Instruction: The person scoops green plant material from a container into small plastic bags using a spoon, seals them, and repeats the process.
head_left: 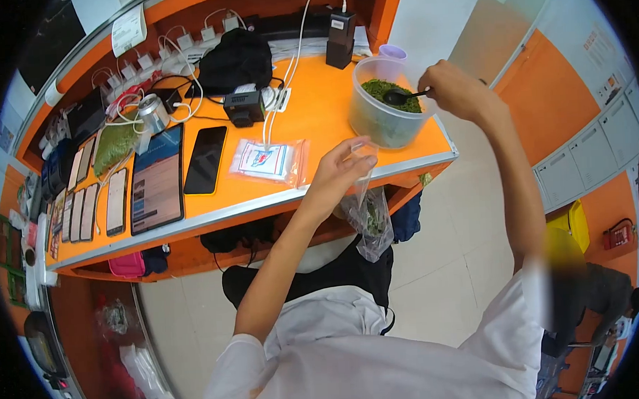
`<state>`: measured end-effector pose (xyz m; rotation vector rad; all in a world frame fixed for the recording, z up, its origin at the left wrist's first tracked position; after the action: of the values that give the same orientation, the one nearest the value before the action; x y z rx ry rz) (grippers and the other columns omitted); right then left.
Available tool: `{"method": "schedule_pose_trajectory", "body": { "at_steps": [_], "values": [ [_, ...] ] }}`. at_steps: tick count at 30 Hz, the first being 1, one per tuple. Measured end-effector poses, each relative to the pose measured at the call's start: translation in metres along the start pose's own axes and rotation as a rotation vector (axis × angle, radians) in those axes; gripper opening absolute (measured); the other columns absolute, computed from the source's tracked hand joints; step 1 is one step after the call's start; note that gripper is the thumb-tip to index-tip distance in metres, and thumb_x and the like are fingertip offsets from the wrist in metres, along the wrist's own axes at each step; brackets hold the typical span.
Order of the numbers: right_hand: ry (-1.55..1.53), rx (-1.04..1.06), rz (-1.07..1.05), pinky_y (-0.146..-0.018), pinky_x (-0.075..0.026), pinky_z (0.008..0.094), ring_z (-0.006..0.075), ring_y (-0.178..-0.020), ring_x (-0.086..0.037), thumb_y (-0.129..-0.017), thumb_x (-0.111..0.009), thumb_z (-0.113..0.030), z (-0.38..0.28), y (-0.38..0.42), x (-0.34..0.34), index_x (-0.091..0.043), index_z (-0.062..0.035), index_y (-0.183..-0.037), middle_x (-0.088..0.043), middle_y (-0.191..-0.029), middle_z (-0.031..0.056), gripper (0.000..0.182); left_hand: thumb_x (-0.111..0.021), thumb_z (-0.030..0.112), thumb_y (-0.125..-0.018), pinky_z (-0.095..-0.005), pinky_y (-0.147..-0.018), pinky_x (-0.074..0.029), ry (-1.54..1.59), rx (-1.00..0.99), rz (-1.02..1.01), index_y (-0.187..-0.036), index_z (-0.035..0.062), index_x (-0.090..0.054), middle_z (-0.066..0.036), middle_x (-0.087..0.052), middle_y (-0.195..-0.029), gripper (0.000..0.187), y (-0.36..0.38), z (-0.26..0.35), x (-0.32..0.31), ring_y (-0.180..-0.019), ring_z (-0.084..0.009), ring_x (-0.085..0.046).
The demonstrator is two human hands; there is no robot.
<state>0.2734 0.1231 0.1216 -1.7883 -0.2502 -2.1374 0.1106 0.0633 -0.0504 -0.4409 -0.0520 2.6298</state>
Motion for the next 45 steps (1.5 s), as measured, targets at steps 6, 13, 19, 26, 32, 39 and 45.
{"method": "schedule_pose_trajectory", "body": {
  "at_steps": [6, 13, 19, 26, 32, 39, 45],
  "values": [
    [-0.224, 0.086, -0.134, -0.075, -0.057, 0.0402, 0.0335, -0.085, -0.072, -0.092, -0.069, -0.003, -0.029, 0.010, 0.018, -0.079, 0.0018, -0.104, -0.076, -0.092, 0.0195, 0.016, -0.070, 0.029, -0.100, -0.0365, -0.106, -0.050, 0.011, -0.021, -0.038, -0.143, -0.0002, -0.055, -0.016, -0.063, -0.134, 0.055, -0.012, -0.007, -0.012, -0.124, -0.0240, -0.064],
    [0.089, -0.087, -0.027, -0.079, -0.058, 0.0413, 0.0362, -0.089, -0.073, -0.091, -0.067, 0.000, -0.011, -0.011, -0.010, -0.079, 0.0007, -0.105, -0.075, -0.103, 0.0219, 0.019, -0.072, 0.026, -0.099, -0.0356, -0.103, -0.051, 0.003, 0.003, -0.038, -0.146, -0.0012, -0.052, -0.017, -0.064, -0.131, 0.058, -0.007, -0.005, -0.015, -0.121, -0.0213, -0.065],
    [-0.063, 0.000, -0.086, -0.081, -0.058, 0.0437, 0.0369, -0.090, -0.073, -0.089, -0.067, 0.000, -0.019, -0.004, 0.003, -0.079, -0.0015, -0.104, -0.076, -0.104, 0.0209, 0.020, -0.074, 0.021, -0.098, -0.0313, -0.095, -0.053, -0.043, 0.030, -0.062, -0.147, -0.0032, -0.050, -0.016, -0.067, -0.124, 0.060, -0.007, -0.012, -0.014, -0.115, -0.0170, -0.065],
    [-0.024, -0.017, 0.052, -0.081, -0.058, 0.0438, 0.0362, -0.087, -0.073, -0.082, -0.069, 0.002, -0.006, -0.037, -0.019, -0.080, -0.0017, -0.099, -0.076, -0.096, 0.0210, 0.021, -0.077, 0.020, -0.096, -0.0278, -0.085, -0.056, -0.046, -0.063, -0.013, -0.146, -0.0061, -0.049, -0.015, -0.070, -0.115, 0.063, -0.010, -0.007, -0.012, -0.105, -0.0155, -0.067],
    [-0.271, 0.215, -0.043, -0.078, -0.058, 0.0396, 0.0323, -0.080, -0.072, -0.083, -0.071, 0.000, -0.024, -0.034, -0.027, -0.080, 0.0004, -0.105, -0.077, -0.095, 0.0214, 0.024, -0.081, 0.028, -0.092, -0.0330, -0.089, -0.059, -0.071, -0.078, 0.005, -0.146, -0.0059, -0.051, -0.024, -0.063, -0.133, 0.070, -0.019, -0.010, -0.009, -0.120, -0.0282, -0.065],
    [-0.463, 0.179, -0.166, -0.072, -0.056, 0.0355, 0.0201, -0.074, -0.069, -0.086, -0.069, -0.003, -0.020, -0.029, -0.029, -0.079, 0.0046, -0.104, -0.077, -0.085, 0.0152, 0.022, -0.081, 0.019, -0.093, -0.0309, -0.097, -0.054, -0.121, -0.078, 0.034, -0.142, -0.0084, -0.054, -0.015, -0.068, -0.122, 0.062, -0.019, -0.011, -0.009, -0.113, -0.0187, -0.066],
    [-0.541, 0.159, -0.249, -0.063, -0.049, 0.0299, 0.0135, -0.067, -0.061, -0.089, -0.066, -0.005, -0.013, -0.031, -0.041, -0.079, 0.0057, -0.103, -0.072, -0.076, 0.0084, 0.022, -0.083, 0.023, -0.091, -0.0316, -0.095, -0.055, -0.191, -0.063, 0.054, -0.141, -0.0075, -0.057, -0.016, -0.068, -0.125, 0.064, -0.016, -0.007, -0.006, -0.113, -0.0191, -0.066]
  ]
}}
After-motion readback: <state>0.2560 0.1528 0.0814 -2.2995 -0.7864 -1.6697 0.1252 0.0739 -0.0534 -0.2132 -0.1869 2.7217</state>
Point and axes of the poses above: each hand's wrist, its own y-axis away from the middle knuckle, its own x-axis out of the back of the hand, z = x × y, the point moved 10 cm from there along -y, towards the middle knuckle
